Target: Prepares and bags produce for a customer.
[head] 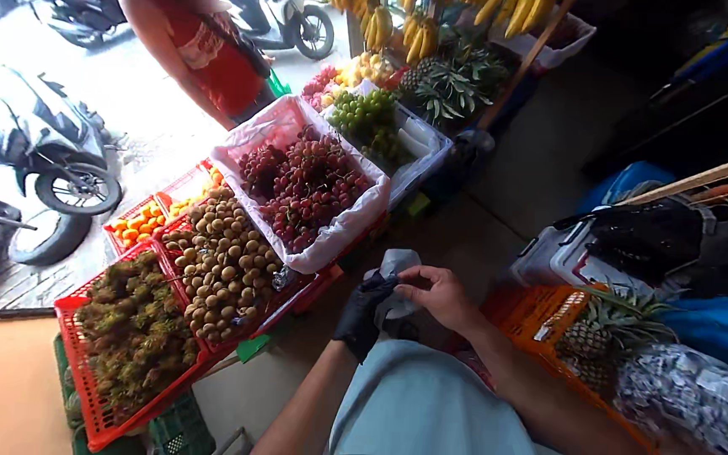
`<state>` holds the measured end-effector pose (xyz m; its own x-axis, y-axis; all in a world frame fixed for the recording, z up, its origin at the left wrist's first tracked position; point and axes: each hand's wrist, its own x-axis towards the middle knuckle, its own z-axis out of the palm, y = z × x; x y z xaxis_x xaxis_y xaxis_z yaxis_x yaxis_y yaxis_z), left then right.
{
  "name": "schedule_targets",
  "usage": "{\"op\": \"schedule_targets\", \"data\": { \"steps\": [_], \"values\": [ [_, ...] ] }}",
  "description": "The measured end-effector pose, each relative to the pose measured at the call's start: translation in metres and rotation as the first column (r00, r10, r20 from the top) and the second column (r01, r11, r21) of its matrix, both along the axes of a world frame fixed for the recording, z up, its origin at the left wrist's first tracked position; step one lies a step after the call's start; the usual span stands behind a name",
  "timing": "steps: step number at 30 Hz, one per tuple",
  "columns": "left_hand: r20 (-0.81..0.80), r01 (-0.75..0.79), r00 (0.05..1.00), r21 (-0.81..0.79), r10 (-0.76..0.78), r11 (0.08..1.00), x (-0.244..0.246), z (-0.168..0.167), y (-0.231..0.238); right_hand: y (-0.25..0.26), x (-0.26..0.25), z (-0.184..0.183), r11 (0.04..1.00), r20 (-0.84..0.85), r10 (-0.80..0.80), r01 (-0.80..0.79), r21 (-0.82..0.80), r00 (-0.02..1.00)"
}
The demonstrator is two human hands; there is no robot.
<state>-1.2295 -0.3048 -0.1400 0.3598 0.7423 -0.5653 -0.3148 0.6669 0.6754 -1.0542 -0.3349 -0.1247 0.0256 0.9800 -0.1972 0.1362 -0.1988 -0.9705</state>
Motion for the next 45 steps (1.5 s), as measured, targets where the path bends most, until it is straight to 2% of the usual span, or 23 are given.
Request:
{"op": "schedule_targets", "data": {
  "steps": [3,6,8,10,12,14,17,22,25,30,32,34,38,42,45],
  "values": [
    [-0.003,-0.037,0.999,-0.031,0.037,0.999,0.013,-0.003,0.031,0.029,0.013,0.000,0.999,0.037,0.054,-0.054,0.000,0.998],
    [0.120,-0.020,0.992,-0.088,0.030,0.996,0.024,-0.015,0.054,0.050,0.027,-0.008,0.998,0.111,0.049,-0.046,-0.033,0.993],
    [0.231,-0.007,0.972,-0.093,0.028,0.996,0.026,-0.019,0.066,0.061,0.035,-0.011,0.996,0.014,0.015,-0.014,-0.089,1.000],
    [0.271,0.025,0.963,-0.104,0.004,0.994,0.027,-0.018,0.077,0.069,0.040,-0.014,0.993,-0.103,-0.024,0.012,-0.120,0.994],
    [0.152,0.106,0.985,-0.128,-0.086,0.986,0.029,-0.013,0.086,0.075,0.045,-0.016,0.992,-0.102,0.005,-0.018,-0.123,0.995],
    [-0.033,0.128,0.991,-0.109,-0.132,0.986,0.040,-0.010,0.092,0.080,0.052,-0.015,0.988,-0.013,0.087,-0.088,-0.126,0.996],
    [-0.136,0.059,0.988,-0.090,-0.071,0.994,0.054,-0.006,0.099,0.089,0.064,-0.019,0.979,0.048,0.154,-0.145,-0.146,0.987],
    [-0.193,-0.184,0.967,-0.090,0.164,0.979,0.084,-0.009,0.092,0.112,0.095,-0.017,0.960,-0.056,0.231,-0.237,-0.151,0.971],
    [-0.139,-0.291,0.952,-0.140,0.272,0.946,0.108,-0.007,0.084,0.123,0.104,-0.015,0.933,-0.086,0.305,-0.316,-0.173,0.948],
    [-0.114,-0.364,0.930,-0.176,0.349,0.914,0.131,0.001,0.078,0.134,0.124,-0.031,0.887,-0.208,0.433,-0.455,-0.074,0.877],
    [-0.114,-0.375,0.926,-0.170,0.360,0.911,0.135,0.000,0.069,0.135,0.129,-0.035,0.878,-0.265,0.424,-0.465,-0.116,0.866],
    [-0.104,-0.413,0.911,-0.173,0.400,0.894,0.143,-0.003,0.058,0.134,0.134,-0.039,0.884,-0.328,0.348,-0.423,-0.196,0.878],
    [-0.145,-0.540,0.841,-0.138,0.522,0.831,0.154,-0.018,0.034,0.136,0.151,-0.043,0.860,-0.463,0.255,-0.418,-0.292,0.849],
    [-0.160,-0.600,0.800,-0.185,0.578,0.779,0.165,-0.011,0.019,0.125,0.159,-0.042,0.720,-0.451,0.505,-0.647,-0.250,0.736],
    [-0.075,-0.583,0.811,-0.186,0.580,0.791,0.173,-0.013,0.016,0.119,0.153,-0.046,0.703,-0.391,0.593,-0.690,-0.174,0.704]
  ]
}}
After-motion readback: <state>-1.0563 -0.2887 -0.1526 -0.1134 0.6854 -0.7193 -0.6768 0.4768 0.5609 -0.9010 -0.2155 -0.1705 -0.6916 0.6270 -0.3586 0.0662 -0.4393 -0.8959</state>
